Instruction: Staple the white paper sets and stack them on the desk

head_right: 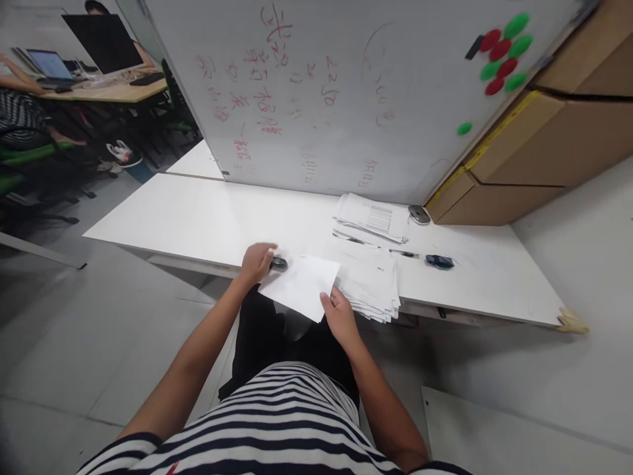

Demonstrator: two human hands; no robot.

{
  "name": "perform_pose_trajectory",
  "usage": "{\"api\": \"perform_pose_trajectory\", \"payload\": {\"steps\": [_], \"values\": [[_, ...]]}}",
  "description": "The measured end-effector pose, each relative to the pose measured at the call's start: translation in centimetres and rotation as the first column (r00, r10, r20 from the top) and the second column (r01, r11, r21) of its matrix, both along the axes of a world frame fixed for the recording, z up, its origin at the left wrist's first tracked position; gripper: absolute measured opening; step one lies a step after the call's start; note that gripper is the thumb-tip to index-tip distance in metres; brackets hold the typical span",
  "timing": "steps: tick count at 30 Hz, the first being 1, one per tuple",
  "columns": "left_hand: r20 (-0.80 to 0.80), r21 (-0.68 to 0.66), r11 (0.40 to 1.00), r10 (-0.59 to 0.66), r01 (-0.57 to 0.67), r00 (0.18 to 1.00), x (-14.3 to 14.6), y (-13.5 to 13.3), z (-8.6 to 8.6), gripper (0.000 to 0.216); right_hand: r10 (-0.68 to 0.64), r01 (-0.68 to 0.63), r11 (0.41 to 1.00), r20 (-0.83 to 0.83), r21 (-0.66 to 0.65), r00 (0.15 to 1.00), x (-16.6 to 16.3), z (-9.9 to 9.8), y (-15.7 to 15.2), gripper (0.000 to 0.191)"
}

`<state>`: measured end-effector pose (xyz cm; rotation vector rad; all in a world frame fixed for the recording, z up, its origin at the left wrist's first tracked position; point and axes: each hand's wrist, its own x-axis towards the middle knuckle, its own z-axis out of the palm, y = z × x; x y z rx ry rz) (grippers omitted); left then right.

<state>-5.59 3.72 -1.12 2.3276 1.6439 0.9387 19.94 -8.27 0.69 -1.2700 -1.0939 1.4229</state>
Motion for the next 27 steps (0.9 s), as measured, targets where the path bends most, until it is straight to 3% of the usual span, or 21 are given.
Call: {"api": "perform_pose_trajectory", "payload": {"steps": [2,4,8,12,15,19,27], "values": [[-0.186,-0.008,1.000,0.013,-0.015,0.982,-0.4,0.1,-1.2,0.042,-0.001,0.001,1.000,-0.009,-0.004,1.000,0.5,0.4,0.4,0.047],[-0.289,0.050,0.993,0.120,-0.110,0.950,-0.3,0.7,-2.2,0.042,-0.021,0.020,1.000,0.030,0.009,0.999,1.5,1.3,0.8,0.046],[-0.315,0.173,0.951,0.299,-0.255,0.901,0.4,2.1,-3.1,0.041,-0.193,0.181,0.979,0.155,0.091,0.969,5.1,3.2,1.0,0.041],[-0.313,0.224,0.938,0.326,-0.264,0.892,0.4,2.5,-3.4,0.040,-0.359,0.329,0.930,0.223,0.163,0.906,8.3,3.7,0.7,0.034],[-0.302,0.229,0.936,0.329,-0.267,0.895,0.2,2.5,-3.7,0.039,-0.471,0.411,0.882,0.393,0.231,0.790,9.1,3.3,0.6,0.036],[-0.284,0.240,0.935,0.325,-0.261,0.902,0.2,2.6,-3.8,0.038,-0.439,0.380,0.898,0.443,0.220,0.781,9.1,3.2,0.4,0.037],[-0.251,0.242,0.937,0.312,-0.253,0.916,0.1,2.5,-3.8,0.038,-0.381,0.359,0.924,0.293,0.129,0.877,8.3,2.4,0.6,0.037]]}}
